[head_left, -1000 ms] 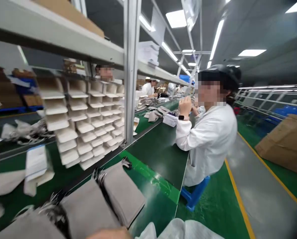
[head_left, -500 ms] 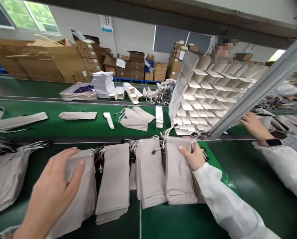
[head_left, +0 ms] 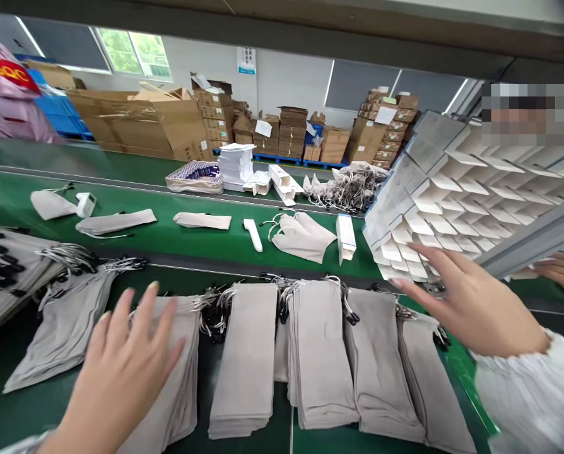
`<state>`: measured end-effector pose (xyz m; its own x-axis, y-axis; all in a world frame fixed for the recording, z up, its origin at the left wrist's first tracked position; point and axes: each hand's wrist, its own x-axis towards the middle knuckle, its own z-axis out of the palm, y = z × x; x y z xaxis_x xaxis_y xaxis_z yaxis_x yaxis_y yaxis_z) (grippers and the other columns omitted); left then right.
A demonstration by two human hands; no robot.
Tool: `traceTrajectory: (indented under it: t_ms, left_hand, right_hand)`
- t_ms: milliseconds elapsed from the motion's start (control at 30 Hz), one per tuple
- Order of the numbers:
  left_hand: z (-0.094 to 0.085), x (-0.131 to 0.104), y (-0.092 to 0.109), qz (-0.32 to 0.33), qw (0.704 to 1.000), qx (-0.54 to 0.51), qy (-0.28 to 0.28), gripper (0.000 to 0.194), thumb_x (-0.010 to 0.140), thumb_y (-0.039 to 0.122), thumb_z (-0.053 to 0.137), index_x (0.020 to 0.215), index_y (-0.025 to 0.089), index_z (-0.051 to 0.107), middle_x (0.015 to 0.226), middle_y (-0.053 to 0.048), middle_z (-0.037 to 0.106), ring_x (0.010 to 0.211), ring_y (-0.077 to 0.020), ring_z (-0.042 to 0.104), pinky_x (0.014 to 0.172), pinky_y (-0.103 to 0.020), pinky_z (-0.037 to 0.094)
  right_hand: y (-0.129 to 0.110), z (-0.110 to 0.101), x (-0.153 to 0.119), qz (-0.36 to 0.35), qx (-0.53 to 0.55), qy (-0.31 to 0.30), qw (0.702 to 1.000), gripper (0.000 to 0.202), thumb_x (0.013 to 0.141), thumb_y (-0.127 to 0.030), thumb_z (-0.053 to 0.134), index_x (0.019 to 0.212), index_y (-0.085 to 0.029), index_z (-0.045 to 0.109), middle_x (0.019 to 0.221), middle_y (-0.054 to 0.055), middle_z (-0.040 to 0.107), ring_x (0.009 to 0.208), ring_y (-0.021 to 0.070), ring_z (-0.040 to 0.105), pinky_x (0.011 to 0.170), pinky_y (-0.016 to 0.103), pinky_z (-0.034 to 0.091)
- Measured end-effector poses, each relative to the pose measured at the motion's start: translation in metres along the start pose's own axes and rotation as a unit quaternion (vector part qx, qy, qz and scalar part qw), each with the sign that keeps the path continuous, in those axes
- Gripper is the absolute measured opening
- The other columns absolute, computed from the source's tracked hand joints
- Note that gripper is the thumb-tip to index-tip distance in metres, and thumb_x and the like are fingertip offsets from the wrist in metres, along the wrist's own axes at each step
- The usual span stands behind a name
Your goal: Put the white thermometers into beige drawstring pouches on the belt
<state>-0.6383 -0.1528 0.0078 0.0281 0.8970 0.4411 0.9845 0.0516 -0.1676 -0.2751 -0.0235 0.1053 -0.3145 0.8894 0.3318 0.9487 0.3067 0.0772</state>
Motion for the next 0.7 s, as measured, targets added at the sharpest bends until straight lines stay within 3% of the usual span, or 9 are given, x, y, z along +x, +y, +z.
traceTrajectory:
  t_ms: [67,133,200,233,333,433,500,633,700]
  left_hand:
    - [-0.008,0.033,0.017,0.102,0.995,-0.011,0.003,0.043,0.085,0.024,0.031,0.124,0.008,0.038,0.136,-0.015,0.028,0.124,-0.0358,0.021,0.094,-0.052,0.029]
    - [-0.001,0.059,0.036,0.190,0.981,-0.027,-0.020,0.038,0.083,0.013,0.036,0.120,0.009,0.043,0.130,-0.014,0.039,0.119,-0.0289,0.034,0.092,-0.042,0.035]
    - [0.020,0.070,0.049,0.197,0.979,-0.033,-0.049,0.032,0.081,0.006,0.038,0.109,0.008,0.053,0.109,-0.014,0.056,0.103,-0.0246,0.051,0.082,-0.036,0.043]
    - [0.032,0.071,0.052,0.193,0.979,-0.037,-0.049,0.031,0.080,0.005,0.038,0.107,0.008,0.054,0.101,-0.013,0.060,0.095,-0.0231,0.054,0.078,-0.035,0.044]
    - [0.064,0.059,0.048,0.187,0.980,-0.060,0.036,0.030,0.082,0.005,0.037,0.107,0.008,0.053,0.097,-0.013,0.060,0.093,-0.0229,0.054,0.079,-0.036,0.043]
    - [0.076,0.047,0.038,0.209,0.963,-0.098,0.140,0.031,0.084,0.004,0.033,0.108,0.005,0.051,0.100,-0.014,0.058,0.098,-0.0237,0.051,0.083,-0.037,0.041]
    - [0.077,0.045,0.033,0.231,0.951,-0.124,0.167,0.031,0.084,0.003,0.031,0.107,0.004,0.052,0.097,-0.013,0.059,0.095,-0.0228,0.051,0.083,-0.036,0.040]
    - [0.074,0.047,0.031,0.215,0.953,-0.158,0.145,0.026,0.084,0.005,0.032,0.095,0.006,0.056,0.085,-0.011,0.058,0.082,-0.0208,0.050,0.074,-0.035,0.042]
    - [0.072,0.047,0.031,0.178,0.968,-0.155,0.084,0.024,0.084,0.006,0.034,0.089,0.010,0.056,0.082,-0.009,0.057,0.077,-0.0203,0.049,0.068,-0.034,0.041]
  right_hand:
    - [-0.038,0.000,0.044,-0.074,0.087,0.016,0.993,0.049,0.079,-0.053,0.036,0.116,-0.023,0.046,0.103,0.007,0.058,0.086,0.0218,0.057,0.071,0.034,0.045]
    - [-0.089,0.021,0.095,-0.150,0.199,-0.042,0.967,0.036,0.081,-0.044,0.039,0.108,-0.023,0.051,0.094,0.003,0.062,0.081,0.0158,0.058,0.073,0.028,0.044]
    - [-0.141,0.057,0.141,-0.145,0.246,-0.136,0.949,0.027,0.079,-0.037,0.046,0.098,-0.021,0.056,0.092,0.004,0.062,0.087,0.0162,0.057,0.080,0.029,0.041]
    - [-0.163,0.077,0.159,-0.126,0.245,-0.152,0.949,0.025,0.077,-0.033,0.050,0.095,-0.018,0.057,0.091,0.007,0.062,0.087,0.0183,0.057,0.080,0.031,0.041]
    - [-0.207,0.136,0.182,-0.087,0.253,-0.164,0.950,0.033,0.070,-0.027,0.060,0.098,-0.011,0.053,0.094,0.014,0.060,0.091,0.0215,0.055,0.079,0.034,0.041]
    - [-0.217,0.173,0.179,-0.058,0.283,-0.152,0.945,0.042,0.076,-0.019,0.054,0.115,-0.009,0.041,0.103,0.016,0.055,0.099,0.0195,0.051,0.083,0.035,0.038]
    - [-0.210,0.179,0.181,-0.048,0.313,-0.148,0.937,0.049,0.078,-0.013,0.047,0.124,-0.009,0.031,0.105,0.016,0.054,0.100,0.0186,0.051,0.085,0.036,0.036]
    - [-0.178,0.146,0.197,-0.041,0.389,-0.140,0.910,0.069,0.077,-0.015,0.049,0.133,-0.012,0.009,0.109,0.015,0.054,0.096,0.0191,0.054,0.085,0.035,0.039]
    - [-0.162,0.113,0.190,-0.047,0.500,-0.134,0.854,0.073,0.079,-0.022,0.047,0.134,-0.018,-0.001,0.106,0.011,0.056,0.092,0.0175,0.056,0.082,0.035,0.043]
